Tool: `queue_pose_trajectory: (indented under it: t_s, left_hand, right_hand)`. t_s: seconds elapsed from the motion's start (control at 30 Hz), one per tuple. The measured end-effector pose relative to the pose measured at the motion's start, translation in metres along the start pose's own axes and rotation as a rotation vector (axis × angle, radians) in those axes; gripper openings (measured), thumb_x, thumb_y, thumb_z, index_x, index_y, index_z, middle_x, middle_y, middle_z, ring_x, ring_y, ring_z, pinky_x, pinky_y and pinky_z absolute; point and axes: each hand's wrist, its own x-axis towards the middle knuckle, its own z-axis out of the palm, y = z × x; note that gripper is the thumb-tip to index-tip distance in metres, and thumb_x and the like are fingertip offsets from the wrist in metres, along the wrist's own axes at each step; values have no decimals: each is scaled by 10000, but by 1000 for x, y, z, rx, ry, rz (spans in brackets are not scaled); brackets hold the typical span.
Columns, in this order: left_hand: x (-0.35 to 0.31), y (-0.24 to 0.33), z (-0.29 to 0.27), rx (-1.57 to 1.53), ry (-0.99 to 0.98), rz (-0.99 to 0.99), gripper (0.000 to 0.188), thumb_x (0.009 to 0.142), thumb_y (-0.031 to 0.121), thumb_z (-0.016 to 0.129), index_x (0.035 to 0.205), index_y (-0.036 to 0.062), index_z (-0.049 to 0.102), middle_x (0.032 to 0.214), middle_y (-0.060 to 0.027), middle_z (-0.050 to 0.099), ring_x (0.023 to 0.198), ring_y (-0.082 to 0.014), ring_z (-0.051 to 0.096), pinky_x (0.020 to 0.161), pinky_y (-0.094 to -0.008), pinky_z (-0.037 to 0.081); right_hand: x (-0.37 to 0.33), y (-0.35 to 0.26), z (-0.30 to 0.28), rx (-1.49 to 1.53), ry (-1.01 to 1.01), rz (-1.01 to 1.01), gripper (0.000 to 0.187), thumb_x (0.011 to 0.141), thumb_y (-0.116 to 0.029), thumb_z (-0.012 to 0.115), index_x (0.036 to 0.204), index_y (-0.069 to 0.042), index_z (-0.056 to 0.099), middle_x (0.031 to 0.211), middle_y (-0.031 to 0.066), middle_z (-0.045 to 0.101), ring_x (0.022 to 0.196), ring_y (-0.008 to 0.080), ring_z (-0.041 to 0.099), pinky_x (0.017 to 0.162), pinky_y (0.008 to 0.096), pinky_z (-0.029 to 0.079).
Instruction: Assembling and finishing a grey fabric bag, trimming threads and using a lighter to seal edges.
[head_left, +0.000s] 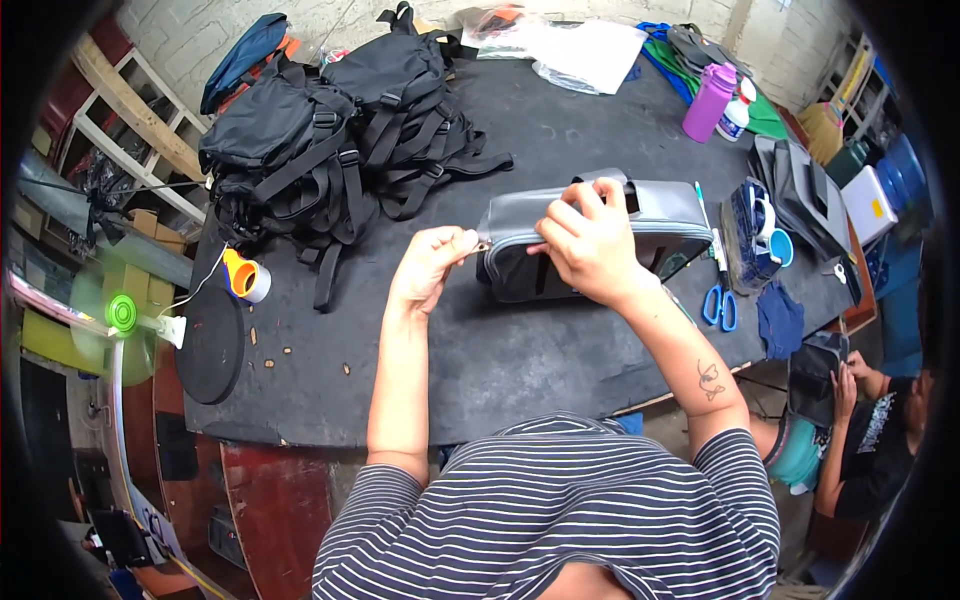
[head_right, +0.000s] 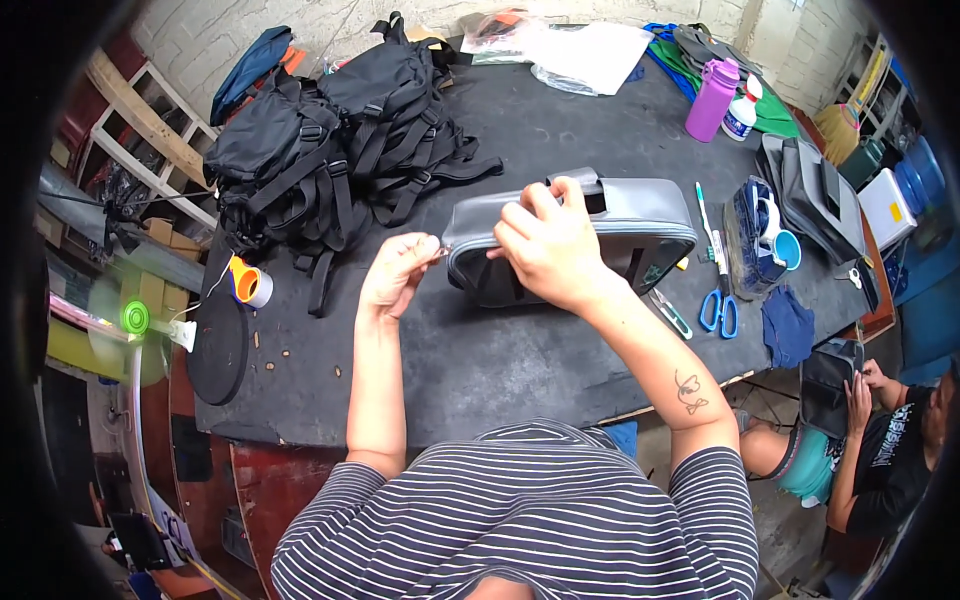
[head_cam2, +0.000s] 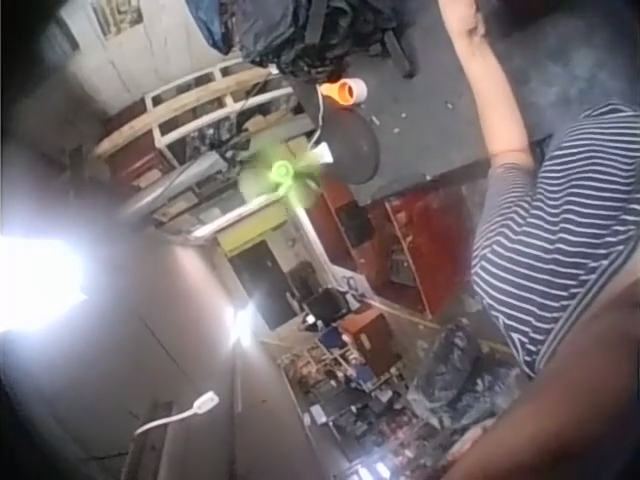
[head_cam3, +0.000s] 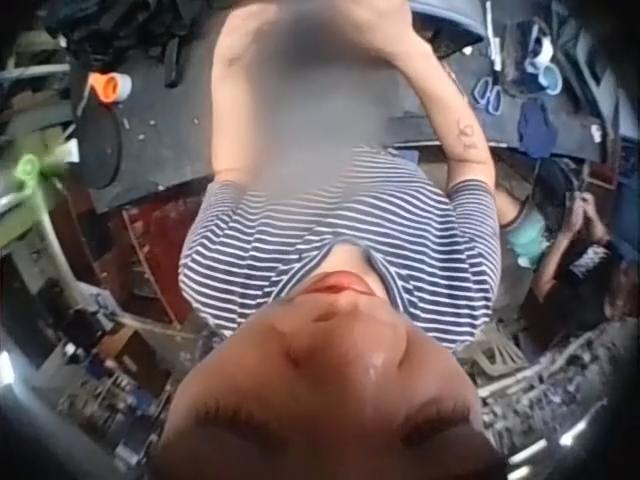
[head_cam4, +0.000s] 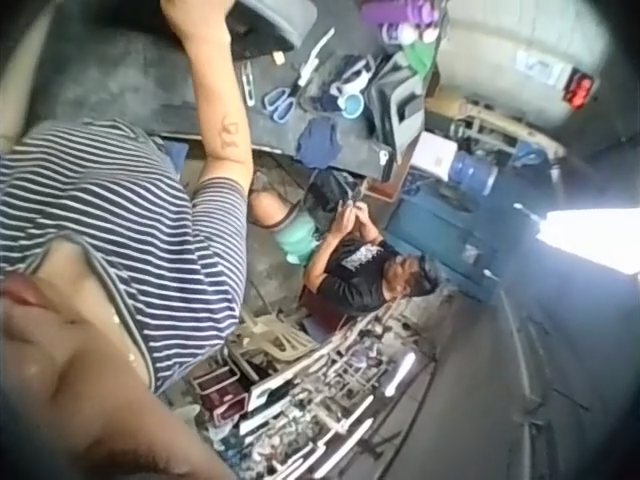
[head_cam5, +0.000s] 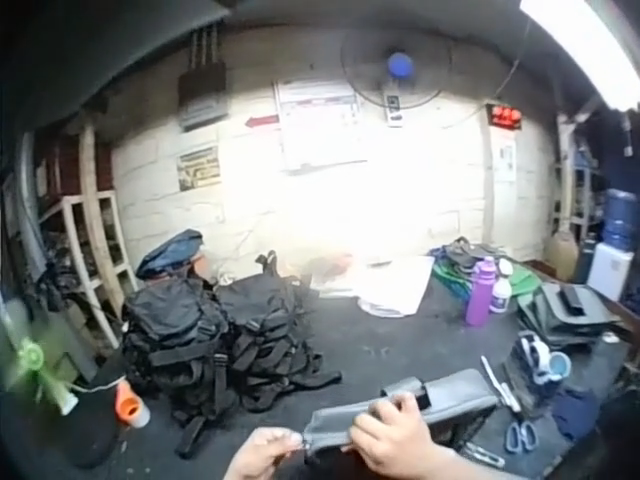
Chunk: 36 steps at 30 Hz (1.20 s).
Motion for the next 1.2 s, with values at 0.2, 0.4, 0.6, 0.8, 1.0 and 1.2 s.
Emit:
queue_pose_trajectory:
  t_s: [0.2, 0.4, 0.6, 0.8, 1.0, 1.2]
  left_hand:
    - [-21, -31, -10, -48, -5, 78, 232, 884, 246, 665, 737, 85, 587, 720, 57, 528, 681, -42, 432, 631, -202, 328]
    - [-14, -77, -21, 286, 211, 20, 280, 880, 235, 672, 664, 99, 556, 643, 81, 468, 627, -32, 381, 591, -217, 306]
    - [-13, -125, -17, 509, 301, 86, 187, 832, 158, 714, 763, 62, 569, 688, 49, 496, 627, -45, 402, 543, -216, 329]
    - [-9, -57, -7, 303, 434, 420, 648, 986, 532, 321, 1387, 29, 396, 1314, -113, 493, 1221, -211, 473, 1038, -346, 337]
    - [2, -36, 71, 115, 41, 616, 950, 865, 746, 199, 1499, 98, -83, 1582, -64, 23, 1446, -209, 39, 1154, -384, 3]
    - [32, 19, 47, 323, 102, 507, 758, 857, 192, 634, 1490, 78, 232, 1511, -121, 253, 1372, -248, 285, 1119, -353, 215]
  right_hand:
    - [2, -9, 5, 6, 40, 58, 231, 703, -283, 701, 672, -102, 560, 723, -2, 501, 825, 222, 518, 789, 443, 351]
    - [3, -10, 10, -23, 174, 186, 204, 688, -265, 711, 716, -90, 612, 735, 0, 531, 817, 233, 523, 760, 427, 353]
    - [2, 9, -15, 132, 36, 169, 467, 731, -360, 707, 1112, -102, 633, 1104, 54, 582, 1043, 276, 509, 919, 460, 358]
    - [-86, 67, -48, 504, 653, 669, 567, 989, -409, 350, 1233, 62, 548, 1269, 174, 552, 1196, 280, 504, 1053, 387, 339]
    - [-131, 75, 4, 1633, 438, 877, 955, 854, -730, 309, 1491, -34, 162, 1530, 74, 246, 1390, 210, 247, 1134, 335, 155]
    - [-91, 113, 11, 1344, 324, 850, 830, 916, -580, 465, 1486, -39, 196, 1505, 105, 287, 1383, 211, 256, 1133, 328, 152]
